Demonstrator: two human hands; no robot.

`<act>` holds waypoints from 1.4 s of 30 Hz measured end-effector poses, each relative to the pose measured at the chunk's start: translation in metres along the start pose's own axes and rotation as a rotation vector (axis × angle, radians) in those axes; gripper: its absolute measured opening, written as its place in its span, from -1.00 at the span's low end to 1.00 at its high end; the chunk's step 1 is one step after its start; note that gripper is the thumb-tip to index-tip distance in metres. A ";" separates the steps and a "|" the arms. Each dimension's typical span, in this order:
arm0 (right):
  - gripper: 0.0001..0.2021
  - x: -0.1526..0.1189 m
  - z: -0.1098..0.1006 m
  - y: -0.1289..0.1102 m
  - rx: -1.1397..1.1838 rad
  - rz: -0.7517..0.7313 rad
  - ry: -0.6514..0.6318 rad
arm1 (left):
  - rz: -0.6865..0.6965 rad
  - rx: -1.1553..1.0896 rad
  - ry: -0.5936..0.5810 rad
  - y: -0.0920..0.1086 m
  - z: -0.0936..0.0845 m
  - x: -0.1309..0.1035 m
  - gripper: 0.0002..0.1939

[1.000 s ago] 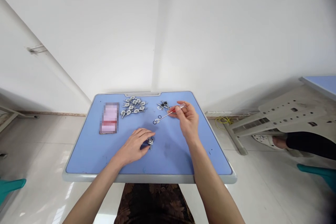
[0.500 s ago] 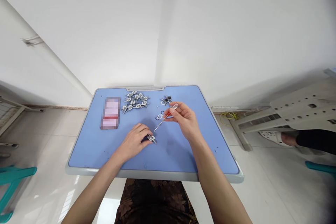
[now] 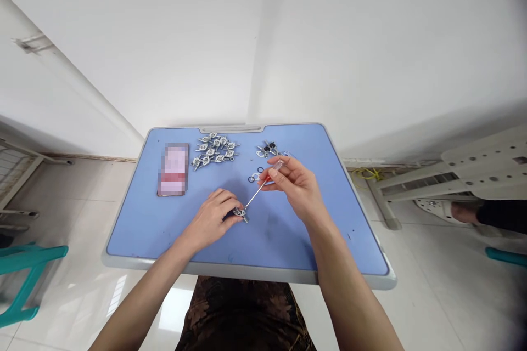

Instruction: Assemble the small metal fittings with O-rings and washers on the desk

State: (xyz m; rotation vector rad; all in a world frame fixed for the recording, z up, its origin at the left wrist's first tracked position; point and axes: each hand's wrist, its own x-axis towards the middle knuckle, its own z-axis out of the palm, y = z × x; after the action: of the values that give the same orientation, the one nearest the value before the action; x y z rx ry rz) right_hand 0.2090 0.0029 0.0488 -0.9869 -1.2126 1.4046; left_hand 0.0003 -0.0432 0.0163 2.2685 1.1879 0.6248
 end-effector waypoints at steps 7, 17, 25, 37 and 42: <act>-0.74 -0.004 0.000 -0.005 -0.007 0.014 0.002 | 0.051 0.074 -0.049 0.003 -0.002 -0.004 -0.89; -0.78 -0.008 0.002 -0.009 -0.038 0.067 -0.014 | 0.068 0.151 -0.025 0.006 -0.002 -0.004 -0.90; -0.77 -0.003 -0.001 -0.003 -0.056 0.094 -0.026 | 0.103 0.253 -0.013 0.006 0.002 -0.004 -0.89; -0.75 -0.001 -0.001 -0.001 -0.076 0.155 -0.036 | 0.143 0.318 0.005 0.010 0.002 -0.002 -0.87; -0.74 0.000 0.001 0.001 -0.084 0.167 -0.022 | 0.138 0.332 -0.013 0.010 0.002 -0.002 -0.85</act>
State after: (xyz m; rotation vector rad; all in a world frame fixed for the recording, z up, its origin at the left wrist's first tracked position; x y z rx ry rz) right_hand 0.2081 0.0027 0.0476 -1.1559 -1.2364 1.5077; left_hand 0.0069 -0.0504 0.0203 2.6453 1.2098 0.4904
